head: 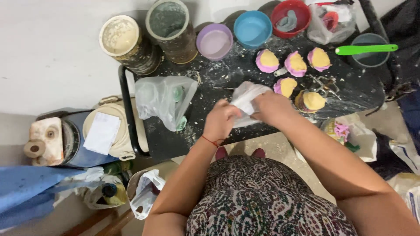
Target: Inspecting, fitting, and organizing dental casts and prosthetic components at a laboratory bench.
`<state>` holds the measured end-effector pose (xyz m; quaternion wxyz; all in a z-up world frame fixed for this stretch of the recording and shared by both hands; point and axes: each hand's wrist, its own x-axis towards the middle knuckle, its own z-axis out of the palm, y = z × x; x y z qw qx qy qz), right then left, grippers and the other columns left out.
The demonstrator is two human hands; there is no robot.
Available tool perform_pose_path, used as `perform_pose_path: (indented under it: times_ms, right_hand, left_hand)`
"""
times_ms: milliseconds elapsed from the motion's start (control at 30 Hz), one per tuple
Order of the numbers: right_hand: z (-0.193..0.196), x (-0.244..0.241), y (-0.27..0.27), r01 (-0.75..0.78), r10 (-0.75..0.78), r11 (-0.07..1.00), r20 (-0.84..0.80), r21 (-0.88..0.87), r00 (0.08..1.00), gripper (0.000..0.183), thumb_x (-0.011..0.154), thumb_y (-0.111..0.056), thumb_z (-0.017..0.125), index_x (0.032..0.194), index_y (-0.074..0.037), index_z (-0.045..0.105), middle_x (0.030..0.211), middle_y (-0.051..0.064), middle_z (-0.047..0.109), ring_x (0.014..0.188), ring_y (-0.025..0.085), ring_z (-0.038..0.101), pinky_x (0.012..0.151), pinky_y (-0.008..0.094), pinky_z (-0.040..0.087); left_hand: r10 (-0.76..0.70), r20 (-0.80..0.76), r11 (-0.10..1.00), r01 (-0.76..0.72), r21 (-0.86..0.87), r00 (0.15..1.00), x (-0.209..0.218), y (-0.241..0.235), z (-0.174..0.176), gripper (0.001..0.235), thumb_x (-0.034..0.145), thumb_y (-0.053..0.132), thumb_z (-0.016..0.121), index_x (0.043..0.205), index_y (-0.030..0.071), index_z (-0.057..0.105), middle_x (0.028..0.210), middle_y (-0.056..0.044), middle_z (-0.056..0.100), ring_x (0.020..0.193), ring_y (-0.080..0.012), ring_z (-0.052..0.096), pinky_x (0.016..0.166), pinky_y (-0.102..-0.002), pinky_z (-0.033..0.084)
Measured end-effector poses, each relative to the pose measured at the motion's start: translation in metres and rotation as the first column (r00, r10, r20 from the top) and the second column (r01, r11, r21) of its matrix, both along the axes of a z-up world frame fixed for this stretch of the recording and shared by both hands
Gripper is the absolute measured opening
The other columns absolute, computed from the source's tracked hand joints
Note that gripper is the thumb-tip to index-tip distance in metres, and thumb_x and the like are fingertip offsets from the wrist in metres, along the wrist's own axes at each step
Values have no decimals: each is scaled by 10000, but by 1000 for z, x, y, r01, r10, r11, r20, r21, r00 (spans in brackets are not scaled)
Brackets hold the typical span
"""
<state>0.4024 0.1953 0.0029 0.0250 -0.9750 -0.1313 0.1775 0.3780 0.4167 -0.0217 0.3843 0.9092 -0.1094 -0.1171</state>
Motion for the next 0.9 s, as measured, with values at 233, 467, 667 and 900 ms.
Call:
perform_pose_path:
  times_ms: [233, 467, 667, 900]
  right_hand:
    - [24, -38, 20, -155, 148, 988, 288, 1, 946, 255, 908, -173, 660, 1146, -99, 716, 980, 131, 702, 895, 351, 751, 722, 482, 615]
    - [-38, -36, 18, -164, 79, 978, 493, 132, 867, 150, 963, -113, 598, 1038, -68, 720, 976, 131, 658, 810, 326, 719, 687, 432, 601]
    - [-38, -33, -6, -143, 58, 968, 369, 208, 928, 239, 905, -140, 639, 1102, -140, 776, 968, 97, 728, 871, 347, 750, 751, 488, 588]
    - [-48, -20, -29, -510, 271, 829, 630, 232, 728, 17, 836, -155, 707, 823, -144, 705, 878, 25, 649, 838, 292, 685, 772, 402, 564]
  left_hand:
    - [3, 80, 947, -28, 319, 997, 1, -13, 26, 527, 924, 128, 645, 1441, 118, 539, 1401, -184, 461, 639, -294, 720, 558, -395, 614]
    - [-105, -112, 965, 129, 228, 988, -5, -25, 40, 927, 894, 50, 620, 1658, 54, 96, 1593, -373, 279, 801, -424, 751, 600, -497, 542]
    - [-79, -183, 919, 142, 368, 980, -11, -32, 34, 888, 854, 200, 653, 1600, 60, 192, 1695, -281, 76, 968, -532, 707, 757, -577, 606]
    - [-44, 171, 917, -28, 397, 984, -8, -36, 19, 828, 700, 388, 872, 1415, 138, 540, 1702, -249, 104, 1247, -534, 584, 906, -567, 614]
